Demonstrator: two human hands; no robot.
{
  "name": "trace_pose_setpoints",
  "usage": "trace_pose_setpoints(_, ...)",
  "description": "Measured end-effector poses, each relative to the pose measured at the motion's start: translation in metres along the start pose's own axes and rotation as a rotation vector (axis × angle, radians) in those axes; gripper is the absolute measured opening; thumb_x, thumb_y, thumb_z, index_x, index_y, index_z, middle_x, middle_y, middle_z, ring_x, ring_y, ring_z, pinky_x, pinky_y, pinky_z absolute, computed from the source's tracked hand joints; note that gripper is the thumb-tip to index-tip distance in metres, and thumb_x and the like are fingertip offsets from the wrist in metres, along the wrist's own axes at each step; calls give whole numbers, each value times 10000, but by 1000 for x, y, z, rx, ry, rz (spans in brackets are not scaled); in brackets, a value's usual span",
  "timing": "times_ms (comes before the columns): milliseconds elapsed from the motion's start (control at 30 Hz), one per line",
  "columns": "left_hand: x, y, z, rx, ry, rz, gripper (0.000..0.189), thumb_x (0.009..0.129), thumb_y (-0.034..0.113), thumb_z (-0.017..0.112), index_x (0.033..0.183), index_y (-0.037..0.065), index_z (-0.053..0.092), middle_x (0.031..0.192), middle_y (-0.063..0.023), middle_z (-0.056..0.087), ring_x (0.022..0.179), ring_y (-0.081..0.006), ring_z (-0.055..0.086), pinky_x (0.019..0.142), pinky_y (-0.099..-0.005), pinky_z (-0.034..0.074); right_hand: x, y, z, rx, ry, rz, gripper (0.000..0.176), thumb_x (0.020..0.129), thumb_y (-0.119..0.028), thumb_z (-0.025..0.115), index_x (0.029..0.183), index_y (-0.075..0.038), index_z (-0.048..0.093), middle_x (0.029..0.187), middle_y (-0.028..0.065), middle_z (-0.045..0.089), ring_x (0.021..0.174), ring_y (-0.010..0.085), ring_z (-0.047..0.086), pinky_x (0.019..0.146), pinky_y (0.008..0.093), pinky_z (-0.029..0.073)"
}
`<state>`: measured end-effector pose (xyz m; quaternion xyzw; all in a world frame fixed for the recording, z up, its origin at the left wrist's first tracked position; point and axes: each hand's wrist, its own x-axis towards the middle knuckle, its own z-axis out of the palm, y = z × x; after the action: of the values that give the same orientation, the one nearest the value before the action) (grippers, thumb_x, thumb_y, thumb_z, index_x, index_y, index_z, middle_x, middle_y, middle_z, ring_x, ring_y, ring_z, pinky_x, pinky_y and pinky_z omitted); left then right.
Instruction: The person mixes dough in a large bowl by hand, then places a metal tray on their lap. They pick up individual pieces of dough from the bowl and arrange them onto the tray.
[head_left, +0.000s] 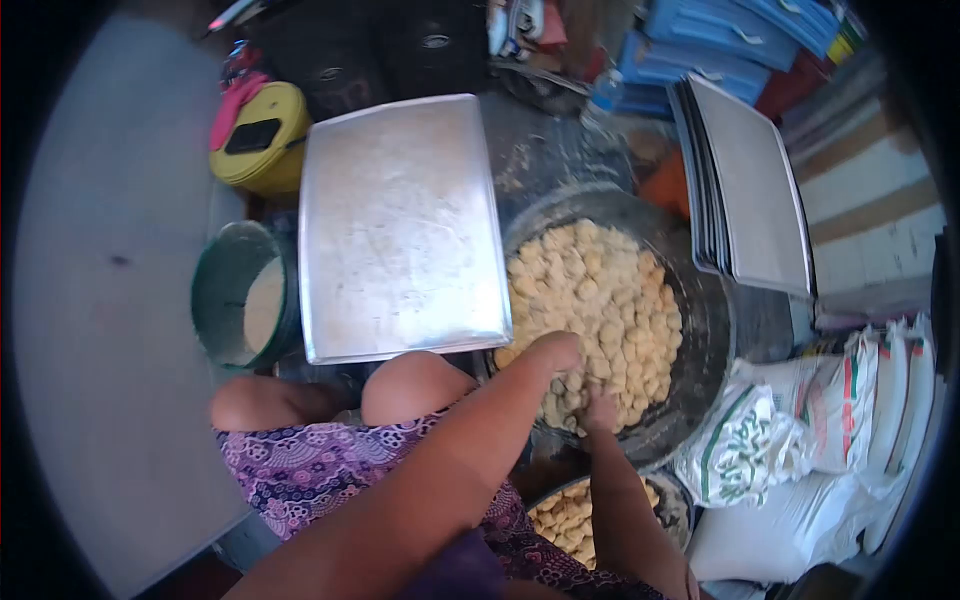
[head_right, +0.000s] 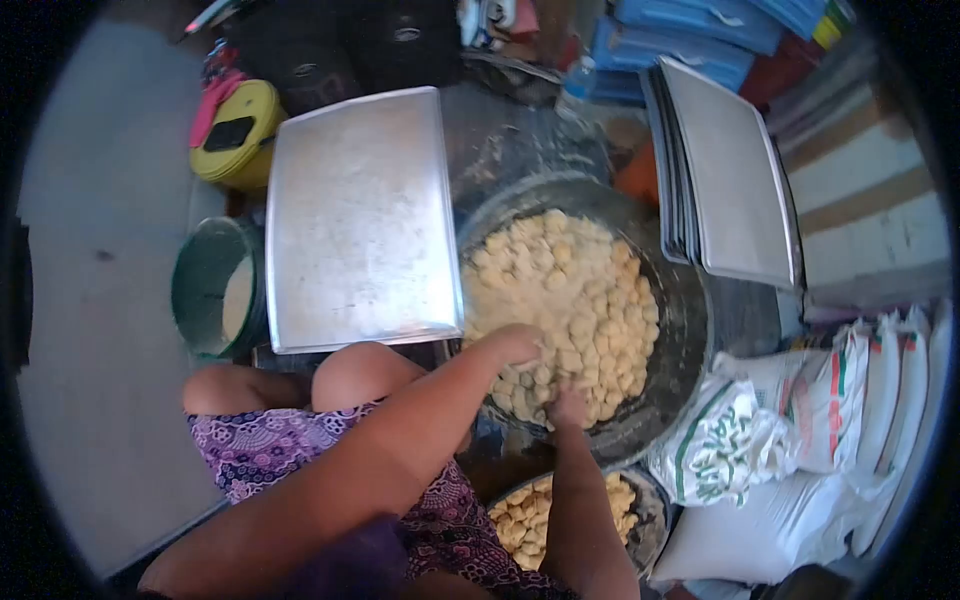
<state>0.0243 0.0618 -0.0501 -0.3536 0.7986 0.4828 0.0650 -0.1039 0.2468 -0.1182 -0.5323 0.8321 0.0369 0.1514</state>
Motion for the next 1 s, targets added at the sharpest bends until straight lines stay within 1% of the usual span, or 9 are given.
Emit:
trace_pose_setpoints(100, -27, 19, -26, -22, -19, -62, 399, 732, 264, 579, 1070, 52, 573, 1032, -199, 586, 957, -347, 557, 808, -408, 437, 18, -26, -24, 177, -32, 474, 578, 616, -251, 710, 1135, -190, 464, 1212, 148, 414, 996, 383, 506, 831, 443, 431)
trace_pose_setpoints(233, -38, 11, -37, 48, -98, -121, 386, 741, 251, 580, 1059, 33, 574, 1038, -197, 585, 965, -340, 557, 811, -405, 439, 0, -18, -9, 110, -29, 116, 518, 625, -243, 700, 1092, -151, 495, 1136, 145, 469, 987, 362, 517, 818, 442, 427)
trace_pose_setpoints(400, -61, 19, -51, -100, -23, -41, 411, 748, 294, 583, 1027, -9, 588, 976, -200, 607, 903, -318, 590, 788, -380, 457, 15, 20, -17, 718, 505, 337, 512, 612, -100, 672, 1086, -42, 487, 1015, 137, 527, 919, 278, 538, 801, 363, 436)
trace_pose_setpoints(500, -41, 4, -38, -379, 69, 76, 502, 764, 378, 570, 1081, -11, 555, 975, -190, 615, 876, -301, 609, 767, -363, 475, 0, -53, -139, 1113, 504, 388, 521, 612, -25, 640, 1106, -43, 474, 986, 108, 524, 884, 212, 536, 747, 305, 454)
trace_pose_setpoints(600, -50, 25, -58, -798, 400, -48, 722, 777, 583, 516, 1251, 50, 406, 1177, -137, 532, 991, -267, 556, 811, -379, 466, 18, -89, -189, 1395, 506, 104, 560, 633, 8, 608, 1163, -49, 437, 1047, 101, 513, 916, 197, 529, 749, 293, 456)
trace_pose_setpoints(733, -146, 59, -161, -1628, -64, 101, 589, 836, 607, 398, 1217, 161, 460, 1166, -43, 525, 1029, -195, 515, 838, -409, 427, 34, -198, -263, 1604, 393, -301, 557, 679, -39, 608, 1199, -76, 411, 1139, 113, 453, 1022, 211, 477, 836, 303, 428)
trace_pose_setpoints(833, -154, 5, -207, -1628, 257, 256, 488, 899, 519, 323, 1189, 162, 484, 1152, -41, 534, 1025, -192, 538, 853, -406, 447, 61, -281, -278, 1636, 266, -417, 522, 738, -157, 656, 1195, -80, 415, 1136, 107, 454, 1025, 218, 473, 859, 304, 418)
trace_pose_setpoints(933, -171, -66, -231, -1538, 587, 163, 584, 845, 540, 423, 1256, 126, 443, 1230, -138, 482, 1161, -242, 454, 930, -440, 391, 108, -335, -243, 1091, 140, -585, 608, 747, -254, 673, 1251, -78, 383, 1241, 143, 414, 1109, 298, 443, 908, 356, 392)
trace_pose_setpoints(1000, -171, -104, -225, -766, 1088, -341, 725, 800, 561, 462, 1366, 140, 293, 1393, -189, 265, 1314, -308, 206, 1027, -510, 222, 102, -357, -219, 623, -2, -536, 685, 737, -278, 673, 1306, -89, 341, 1357, 178, 293, 1222, 351, 337, 985, 390, 322)
